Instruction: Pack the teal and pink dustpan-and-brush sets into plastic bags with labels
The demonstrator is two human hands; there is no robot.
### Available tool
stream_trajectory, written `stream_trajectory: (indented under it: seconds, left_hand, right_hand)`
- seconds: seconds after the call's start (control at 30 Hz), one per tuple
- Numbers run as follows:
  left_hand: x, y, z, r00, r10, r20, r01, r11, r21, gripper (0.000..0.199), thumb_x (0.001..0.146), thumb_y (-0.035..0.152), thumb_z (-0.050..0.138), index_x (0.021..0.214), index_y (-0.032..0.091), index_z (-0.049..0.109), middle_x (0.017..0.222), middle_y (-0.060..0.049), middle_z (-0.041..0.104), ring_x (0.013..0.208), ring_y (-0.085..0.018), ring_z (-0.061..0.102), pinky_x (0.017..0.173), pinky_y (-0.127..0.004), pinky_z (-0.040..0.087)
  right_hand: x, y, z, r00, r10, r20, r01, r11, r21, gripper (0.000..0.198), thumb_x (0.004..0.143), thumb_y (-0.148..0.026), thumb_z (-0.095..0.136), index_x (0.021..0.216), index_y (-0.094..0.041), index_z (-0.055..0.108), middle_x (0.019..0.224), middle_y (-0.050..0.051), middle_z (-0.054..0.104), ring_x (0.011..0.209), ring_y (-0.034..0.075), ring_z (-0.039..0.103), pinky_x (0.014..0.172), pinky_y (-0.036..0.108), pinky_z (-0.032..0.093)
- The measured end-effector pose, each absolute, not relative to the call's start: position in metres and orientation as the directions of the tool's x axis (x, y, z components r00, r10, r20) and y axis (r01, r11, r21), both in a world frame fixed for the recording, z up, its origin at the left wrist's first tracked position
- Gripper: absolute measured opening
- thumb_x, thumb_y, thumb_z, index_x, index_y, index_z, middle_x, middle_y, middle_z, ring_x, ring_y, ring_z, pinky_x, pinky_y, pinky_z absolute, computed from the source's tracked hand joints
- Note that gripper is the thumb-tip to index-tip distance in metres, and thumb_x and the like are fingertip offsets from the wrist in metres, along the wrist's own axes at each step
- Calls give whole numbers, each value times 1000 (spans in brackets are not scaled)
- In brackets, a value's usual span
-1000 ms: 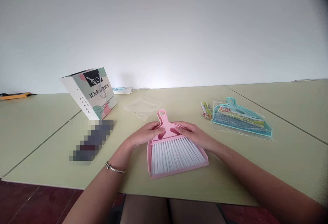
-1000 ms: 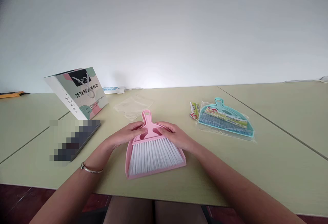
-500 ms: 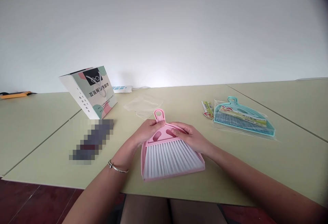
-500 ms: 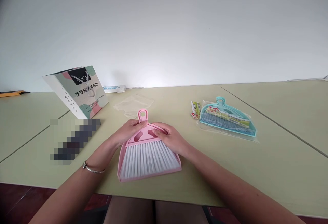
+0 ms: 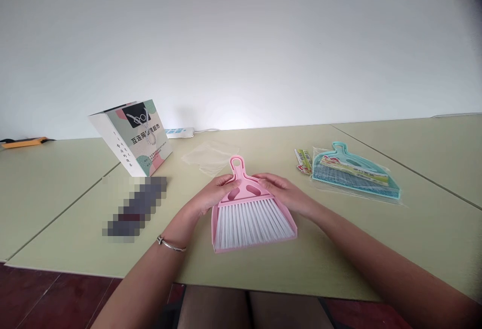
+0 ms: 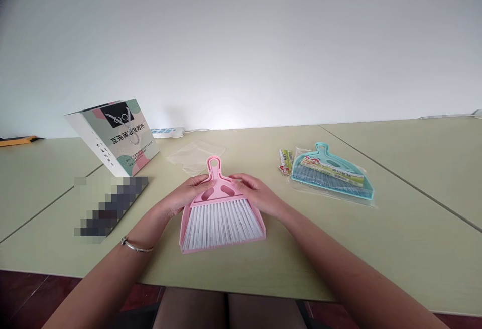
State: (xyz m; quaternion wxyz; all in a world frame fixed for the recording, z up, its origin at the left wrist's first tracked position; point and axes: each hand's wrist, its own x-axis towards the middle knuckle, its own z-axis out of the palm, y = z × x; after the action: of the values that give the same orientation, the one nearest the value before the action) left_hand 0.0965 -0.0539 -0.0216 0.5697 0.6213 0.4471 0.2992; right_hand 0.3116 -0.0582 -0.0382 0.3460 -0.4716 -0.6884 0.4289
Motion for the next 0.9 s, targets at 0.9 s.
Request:
stream_trajectory:
  seconds: [0.9]
  left_hand:
    - [85, -48, -18, 317, 942, -109, 155, 62, 986, 42, 70, 51, 64, 94, 16, 65, 77, -2, 62, 74, -17, 57, 67, -26, 41]
  right_hand:
    - [367, -21, -68, 25, 997, 77, 821, 23, -570, 41, 62, -51, 67, 86, -20, 58, 97, 10, 58, 103, 30, 52, 84, 40, 43]
